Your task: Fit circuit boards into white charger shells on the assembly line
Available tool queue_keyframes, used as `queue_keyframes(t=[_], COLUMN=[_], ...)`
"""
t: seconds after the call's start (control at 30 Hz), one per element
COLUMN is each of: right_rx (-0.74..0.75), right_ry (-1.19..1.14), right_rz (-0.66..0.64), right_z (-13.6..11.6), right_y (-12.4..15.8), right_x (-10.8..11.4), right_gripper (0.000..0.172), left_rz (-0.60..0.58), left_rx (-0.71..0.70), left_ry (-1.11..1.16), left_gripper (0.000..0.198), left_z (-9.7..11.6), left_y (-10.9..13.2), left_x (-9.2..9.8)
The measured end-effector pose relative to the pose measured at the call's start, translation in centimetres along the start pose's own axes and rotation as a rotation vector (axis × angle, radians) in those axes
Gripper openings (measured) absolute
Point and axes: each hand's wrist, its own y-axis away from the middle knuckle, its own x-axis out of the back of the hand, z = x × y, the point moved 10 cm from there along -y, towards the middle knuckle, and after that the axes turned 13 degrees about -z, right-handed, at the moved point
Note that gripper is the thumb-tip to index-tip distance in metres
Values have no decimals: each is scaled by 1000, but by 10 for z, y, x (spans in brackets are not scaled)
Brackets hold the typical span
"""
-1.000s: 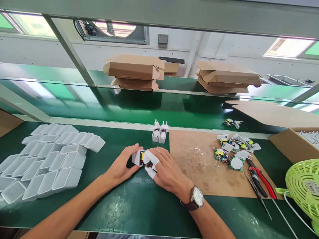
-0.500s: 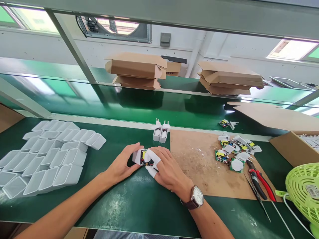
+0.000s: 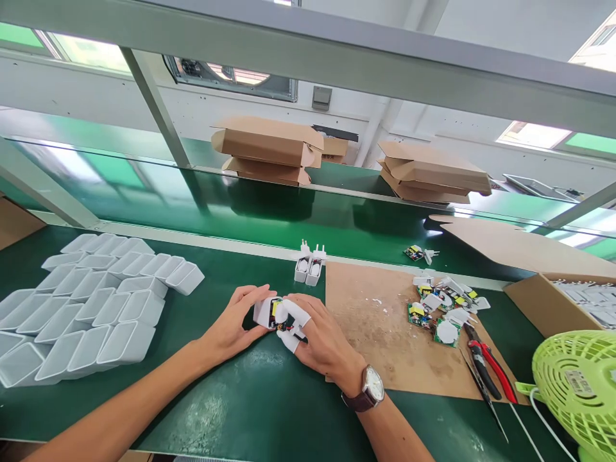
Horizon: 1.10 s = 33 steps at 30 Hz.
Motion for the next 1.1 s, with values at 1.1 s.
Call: queue_keyframes(t=[1.1], right_rx=[5], right_ry=[-33], right_rz=[18], right_z=[-1], right_y=[0], right_x=[4], right_gripper=[62], left_rz=[-17], left_rx=[-23], left_ry=[-10], left_gripper=[84], left_z=[3], left_y=[0], left_x=[1])
